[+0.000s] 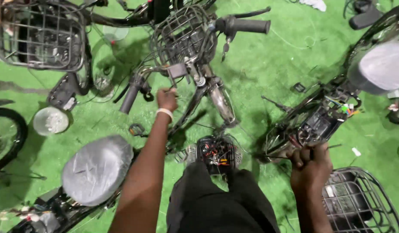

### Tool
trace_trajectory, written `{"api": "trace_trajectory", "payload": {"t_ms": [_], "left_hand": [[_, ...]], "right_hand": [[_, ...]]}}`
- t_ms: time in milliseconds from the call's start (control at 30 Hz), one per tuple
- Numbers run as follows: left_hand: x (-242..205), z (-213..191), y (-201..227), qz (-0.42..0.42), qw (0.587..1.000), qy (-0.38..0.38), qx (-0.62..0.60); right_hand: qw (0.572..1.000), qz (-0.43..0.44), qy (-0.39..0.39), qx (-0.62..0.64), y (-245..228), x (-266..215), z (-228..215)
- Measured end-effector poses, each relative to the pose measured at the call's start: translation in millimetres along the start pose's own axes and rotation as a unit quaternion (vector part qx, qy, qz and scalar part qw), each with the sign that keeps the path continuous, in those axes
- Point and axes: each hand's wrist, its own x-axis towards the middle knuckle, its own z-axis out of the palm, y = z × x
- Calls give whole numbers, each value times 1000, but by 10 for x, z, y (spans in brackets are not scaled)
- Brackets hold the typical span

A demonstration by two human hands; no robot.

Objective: The person secures wires to the rear frame of an electric bicycle using zip ties and pliers. They then move to the handlebars, route a cable through the stem, and attach a black control unit to the handlebar stem.

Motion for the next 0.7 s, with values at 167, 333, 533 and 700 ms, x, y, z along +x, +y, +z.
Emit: {"api": "trace_trajectory", "payload": {"t_ms": [167,333,533,700], "left_hand": [[-1776,110,984,-222,919,-67,-320],[-2264,222,-169,-268,950,-159,-29],[-2514,112,320,-203,957,-161,-129],[-2358,0,536,-141,958,-150,-199]], "right_hand": [[981,145,3,132,454,172,145],[951,253,-4,176,755,326,313],[912,57,-208,-349,700,212,602],[766,89,-353,-530,894,-158,717]]}}
